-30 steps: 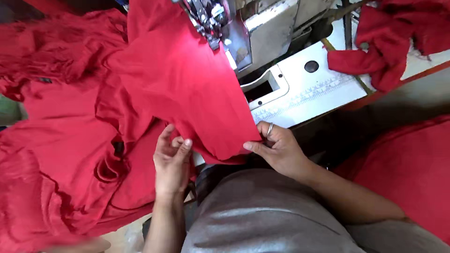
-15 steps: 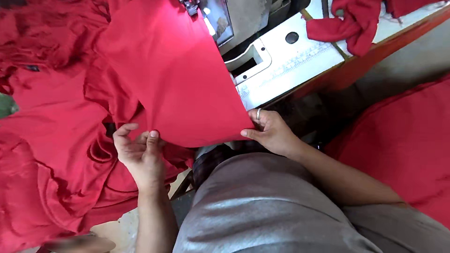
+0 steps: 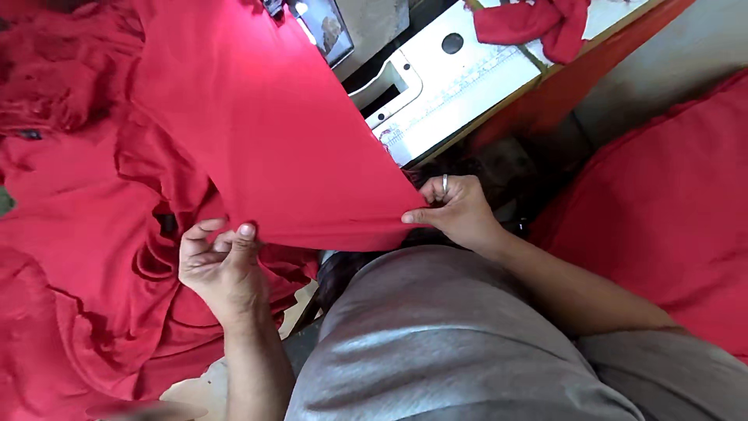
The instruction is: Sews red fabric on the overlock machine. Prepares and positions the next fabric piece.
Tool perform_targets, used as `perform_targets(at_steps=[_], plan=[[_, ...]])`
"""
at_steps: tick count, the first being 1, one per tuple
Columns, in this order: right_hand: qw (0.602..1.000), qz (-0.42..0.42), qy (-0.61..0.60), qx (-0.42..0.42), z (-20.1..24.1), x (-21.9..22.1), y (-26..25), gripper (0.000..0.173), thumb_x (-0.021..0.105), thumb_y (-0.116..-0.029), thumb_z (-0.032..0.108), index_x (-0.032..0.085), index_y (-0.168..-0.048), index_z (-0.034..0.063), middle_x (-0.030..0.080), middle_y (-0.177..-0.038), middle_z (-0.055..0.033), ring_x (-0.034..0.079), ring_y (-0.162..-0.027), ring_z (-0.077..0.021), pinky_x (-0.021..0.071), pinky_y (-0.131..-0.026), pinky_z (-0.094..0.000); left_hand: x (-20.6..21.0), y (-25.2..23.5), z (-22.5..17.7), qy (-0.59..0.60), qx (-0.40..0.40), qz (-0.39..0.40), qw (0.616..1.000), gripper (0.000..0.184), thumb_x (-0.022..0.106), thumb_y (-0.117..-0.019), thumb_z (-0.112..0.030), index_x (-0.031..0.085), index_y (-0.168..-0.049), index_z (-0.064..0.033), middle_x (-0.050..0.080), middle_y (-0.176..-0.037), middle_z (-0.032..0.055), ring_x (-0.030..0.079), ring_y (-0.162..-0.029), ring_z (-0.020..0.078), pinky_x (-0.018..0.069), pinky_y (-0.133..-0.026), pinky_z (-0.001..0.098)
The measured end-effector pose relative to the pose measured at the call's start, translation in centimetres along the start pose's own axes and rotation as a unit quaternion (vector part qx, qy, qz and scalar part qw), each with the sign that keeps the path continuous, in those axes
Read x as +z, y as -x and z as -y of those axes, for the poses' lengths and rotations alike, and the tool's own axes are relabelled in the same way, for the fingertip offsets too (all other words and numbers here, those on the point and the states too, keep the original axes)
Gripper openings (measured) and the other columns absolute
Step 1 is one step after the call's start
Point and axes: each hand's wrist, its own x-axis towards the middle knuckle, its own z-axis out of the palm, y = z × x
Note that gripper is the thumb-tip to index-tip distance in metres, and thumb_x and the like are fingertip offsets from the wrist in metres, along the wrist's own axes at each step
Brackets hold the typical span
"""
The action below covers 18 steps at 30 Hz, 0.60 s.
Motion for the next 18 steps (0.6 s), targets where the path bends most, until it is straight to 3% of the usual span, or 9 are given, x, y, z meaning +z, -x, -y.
perform_targets(at_steps=[4, 7, 10, 12, 14, 18], plan=[[1.000, -0.006, -0.005, 0.027, -2.0, 0.7, -0.4, 0.028, 0.088, -0.0722, 0.006, 0.065, -0.087, 0.0034, 0.061, -0.071, 0.0031, 0.056, -0.062, 0.0019, 0.0483, -0.060, -0.0136, 1.0, 0.2, 1.7, 0.003, -0.037, -0.022, 0.999, 0.037, 0.059, -0.0876, 0.015, 0.052, -0.102, -0.0181, 0.069, -0.071, -0.0123, 0.068, -0.063, 0.0034, 0.0616, -0.065, 0.0253], [1.000, 0.022, -0.011, 0.017, -3.0, 0.8, -0.6, 0.026, 0.086, -0.0749, 0.006, 0.069, -0.093, 0.0006, 0.068, -0.076, 0.0013, 0.062, -0.068, 0.0022, 0.0529, -0.065, -0.0147, 1.3, 0.2, 1.7, -0.002, -0.031, -0.018, 0.999, 0.035, 0.057, -0.0902, 0.015, 0.049, -0.100, -0.0183, 0.069, -0.073, -0.0124, 0.068, -0.064, 0.0034, 0.0620, -0.066, 0.0261], [0.991, 0.128, 0.030, -0.009, -4.1, -0.2, -0.6, 0.013, 0.077, -0.0855, 0.007, 0.068, -0.087, -0.0020, 0.062, -0.087, -0.0042, 0.057, -0.081, -0.0024, 0.0475, -0.074, -0.0175, 0.6, 0.1, 1.6, 0.000, -0.002, 0.013, 1.000, 0.030, 0.056, -0.0930, 0.011, 0.062, -0.098, -0.0180, 0.069, -0.081, -0.0128, 0.066, -0.068, 0.0022, 0.0600, -0.066, 0.0234], [0.986, 0.161, 0.034, 0.015, -4.9, -0.9, -0.3, 0.011, 0.076, -0.0878, 0.005, 0.069, -0.093, -0.0018, 0.067, -0.086, -0.0033, 0.061, -0.079, -0.0001, 0.0516, -0.075, -0.0170, 0.5, 0.3, 1.3, 0.002, -0.017, 0.027, 0.999, 0.027, 0.054, -0.0968, 0.007, 0.069, -0.102, -0.0148, 0.072, -0.088, -0.0108, 0.069, -0.074, 0.0036, 0.0610, -0.071, 0.0247], [0.985, 0.162, 0.020, 0.056, -5.1, -1.6, 0.2, 0.013, 0.077, -0.0855, 0.003, 0.065, -0.090, 0.0004, 0.065, -0.076, 0.0009, 0.059, -0.069, 0.0022, 0.0497, -0.066, -0.0158, 0.5, 0.6, 0.9, 0.007, -0.042, 0.034, 0.999, 0.025, 0.054, -0.0974, 0.005, 0.070, -0.105, -0.0132, 0.073, -0.089, -0.0096, 0.069, -0.073, 0.0041, 0.0609, -0.071, 0.0244], [0.983, 0.161, 0.036, 0.075, -4.8, -3.5, 1.6, 0.007, 0.074, -0.0875, 0.000, 0.069, -0.092, -0.0006, 0.065, -0.076, 0.0026, 0.058, -0.068, 0.0044, 0.0498, -0.067, -0.0138, 0.4, 1.1, 0.4, 0.020, -0.041, 0.060, 0.997, 0.031, 0.064, -0.0882, 0.009, 0.070, -0.104, -0.0165, 0.071, -0.082, -0.0115, 0.068, -0.070, 0.0032, 0.0613, -0.071, 0.0238]])
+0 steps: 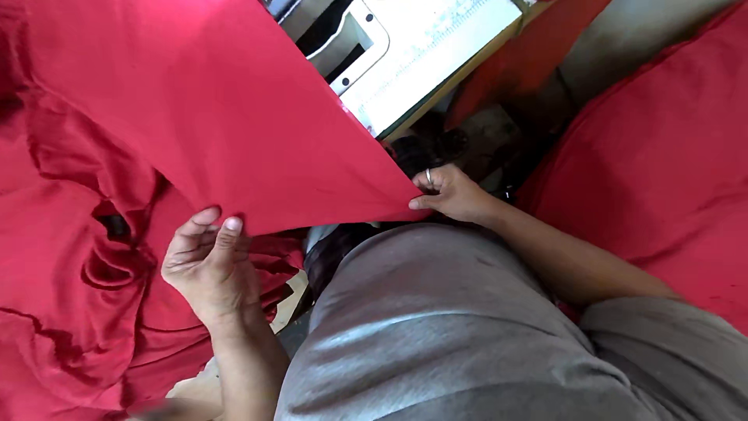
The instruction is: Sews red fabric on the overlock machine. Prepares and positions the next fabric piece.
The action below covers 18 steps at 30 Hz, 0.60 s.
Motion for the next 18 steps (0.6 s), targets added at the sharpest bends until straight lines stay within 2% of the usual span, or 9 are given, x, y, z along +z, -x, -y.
perform_targets(at_steps=[4, 7, 11, 14, 18], plan=[[1.000, -0.028, 0.003, 0.004, 0.2, -0.6, 1.7, 0.005, 0.074, -0.0869, 0.000, 0.069, -0.087, 0.0012, 0.062, -0.070, 0.0060, 0.055, -0.064, 0.0065, 0.0461, -0.062, -0.0117, 0.3, 0.1, 0.4, -0.016, 0.006, 0.000, 1.000, 0.033, 0.064, -0.0862, 0.012, 0.066, -0.101, -0.0177, 0.070, -0.082, -0.0131, 0.068, -0.071, 0.0023, 0.0612, -0.071, 0.0236], [0.999, -0.045, -0.027, -0.001, 0.4, -0.6, 1.8, 0.009, 0.078, -0.0826, -0.001, 0.070, -0.085, 0.0019, 0.066, -0.071, 0.0053, 0.059, -0.064, 0.0053, 0.0504, -0.063, -0.0128, 0.3, -0.4, 0.7, -0.046, 0.027, -0.019, 0.998, 0.032, 0.065, -0.0857, 0.012, 0.065, -0.101, -0.0159, 0.070, -0.082, -0.0137, 0.068, -0.070, 0.0019, 0.0613, -0.071, 0.0239], [0.998, -0.046, -0.035, 0.005, 0.5, -0.1, 1.4, 0.010, 0.079, -0.0818, 0.000, 0.071, -0.088, 0.0012, 0.068, -0.075, 0.0045, 0.061, -0.069, 0.0048, 0.0515, -0.067, -0.0136, -0.7, -1.3, 0.8, -0.022, 0.043, -0.048, 0.998, 0.031, 0.060, -0.0881, 0.014, 0.065, -0.098, -0.0152, 0.070, -0.082, -0.0118, 0.068, -0.072, 0.0029, 0.0605, -0.073, 0.0242], [0.998, -0.036, -0.058, -0.002, -0.2, 0.2, 0.9, 0.009, 0.076, -0.0843, -0.003, 0.070, -0.090, -0.0009, 0.068, -0.076, 0.0044, 0.062, -0.069, 0.0049, 0.0528, -0.068, -0.0132, -1.0, -1.3, 1.3, -0.023, 0.041, -0.065, 0.997, 0.032, 0.058, -0.0884, 0.016, 0.067, -0.092, -0.0143, 0.072, -0.082, -0.0102, 0.069, -0.072, 0.0042, 0.0612, -0.072, 0.0254], [1.000, 0.010, -0.021, 0.008, -0.6, 0.1, 0.6, 0.006, 0.069, -0.0901, -0.003, 0.070, -0.096, -0.0034, 0.068, -0.081, 0.0010, 0.060, -0.073, 0.0045, 0.0511, -0.072, -0.0134, -0.7, -1.1, 1.6, -0.032, 0.024, -0.068, 0.997, 0.029, 0.057, -0.0907, 0.014, 0.068, -0.094, -0.0131, 0.072, -0.083, -0.0097, 0.068, -0.071, 0.0041, 0.0607, -0.070, 0.0245]])
